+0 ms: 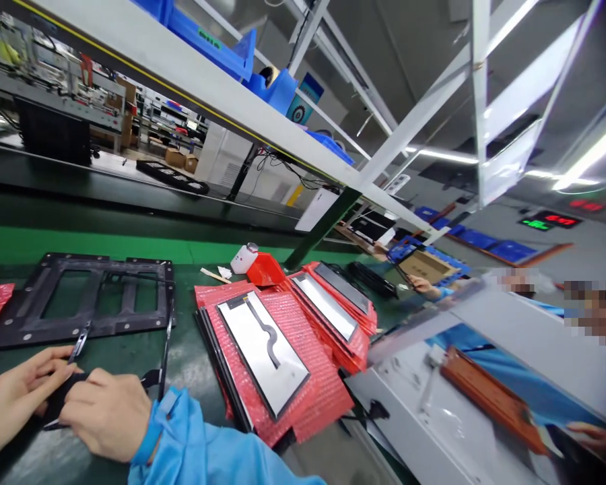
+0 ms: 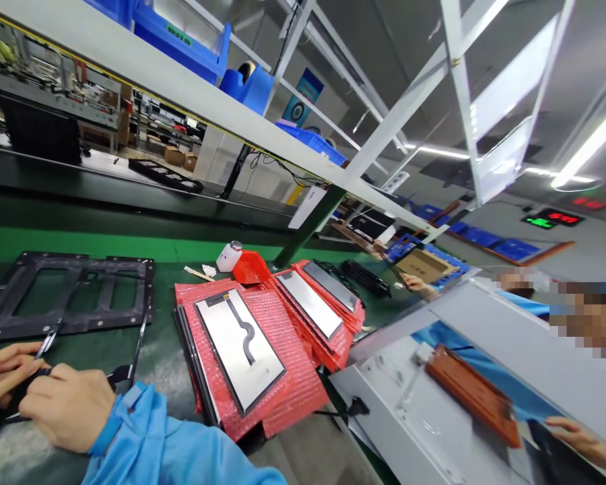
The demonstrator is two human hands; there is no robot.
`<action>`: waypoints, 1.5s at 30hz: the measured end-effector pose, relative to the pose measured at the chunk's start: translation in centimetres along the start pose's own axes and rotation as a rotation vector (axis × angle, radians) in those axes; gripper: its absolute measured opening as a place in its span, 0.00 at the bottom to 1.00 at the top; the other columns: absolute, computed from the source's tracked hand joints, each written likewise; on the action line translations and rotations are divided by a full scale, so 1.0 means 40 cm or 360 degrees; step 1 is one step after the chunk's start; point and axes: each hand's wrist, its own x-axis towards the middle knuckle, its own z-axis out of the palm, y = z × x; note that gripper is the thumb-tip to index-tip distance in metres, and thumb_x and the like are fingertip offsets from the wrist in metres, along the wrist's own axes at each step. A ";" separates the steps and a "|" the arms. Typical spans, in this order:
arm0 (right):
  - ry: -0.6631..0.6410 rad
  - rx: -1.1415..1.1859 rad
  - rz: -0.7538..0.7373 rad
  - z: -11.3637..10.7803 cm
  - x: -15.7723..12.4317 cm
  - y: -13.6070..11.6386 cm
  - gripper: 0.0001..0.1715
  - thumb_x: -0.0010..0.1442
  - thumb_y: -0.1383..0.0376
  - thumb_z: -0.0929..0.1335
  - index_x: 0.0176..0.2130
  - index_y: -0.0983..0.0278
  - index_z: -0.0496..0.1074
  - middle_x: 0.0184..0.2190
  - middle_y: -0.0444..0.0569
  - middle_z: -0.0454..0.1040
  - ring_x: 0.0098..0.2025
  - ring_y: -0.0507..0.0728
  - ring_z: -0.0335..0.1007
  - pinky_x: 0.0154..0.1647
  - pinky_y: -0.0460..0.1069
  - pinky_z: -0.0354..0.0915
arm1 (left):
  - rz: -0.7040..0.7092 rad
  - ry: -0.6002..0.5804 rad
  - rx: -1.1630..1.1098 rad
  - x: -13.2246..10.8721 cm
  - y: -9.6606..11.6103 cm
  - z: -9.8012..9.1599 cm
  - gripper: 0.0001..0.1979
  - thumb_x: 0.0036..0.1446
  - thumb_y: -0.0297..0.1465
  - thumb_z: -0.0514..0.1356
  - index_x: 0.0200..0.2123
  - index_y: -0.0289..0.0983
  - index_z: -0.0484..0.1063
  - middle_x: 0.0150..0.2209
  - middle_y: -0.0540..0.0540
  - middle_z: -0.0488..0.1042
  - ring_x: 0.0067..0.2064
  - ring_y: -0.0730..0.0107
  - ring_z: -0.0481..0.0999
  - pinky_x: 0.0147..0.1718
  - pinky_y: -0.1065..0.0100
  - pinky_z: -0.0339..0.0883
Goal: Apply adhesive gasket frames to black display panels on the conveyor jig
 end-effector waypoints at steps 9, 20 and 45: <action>0.0121 0.0051 0.0144 -0.029 0.013 -0.014 0.05 0.64 0.63 0.67 0.35 0.60 0.67 0.37 0.40 0.71 0.42 0.52 0.63 0.33 0.46 0.63 | 0.0028 -0.0071 -0.0075 -0.028 0.090 -0.019 0.28 0.49 0.51 0.63 0.46 0.37 0.68 0.29 0.51 0.76 0.27 0.69 0.71 0.23 0.72 0.61; 0.0229 0.0542 0.0196 -0.027 0.005 0.006 0.06 0.67 0.67 0.61 0.39 0.60 0.66 0.37 0.47 0.70 0.41 0.56 0.66 0.37 0.50 0.65 | 0.0067 0.0057 -0.0154 -0.042 0.147 0.010 0.20 0.53 0.41 0.60 0.43 0.32 0.71 0.29 0.48 0.73 0.25 0.73 0.69 0.21 0.75 0.59; 0.0643 0.0821 0.0571 -0.027 -0.001 0.029 0.07 0.66 0.64 0.63 0.38 0.62 0.69 0.37 0.48 0.70 0.40 0.53 0.70 0.39 0.45 0.65 | 0.0685 0.0279 0.0649 -0.082 0.148 -0.004 0.14 0.62 0.42 0.53 0.43 0.44 0.74 0.44 0.47 0.73 0.48 0.60 0.72 0.50 0.64 0.64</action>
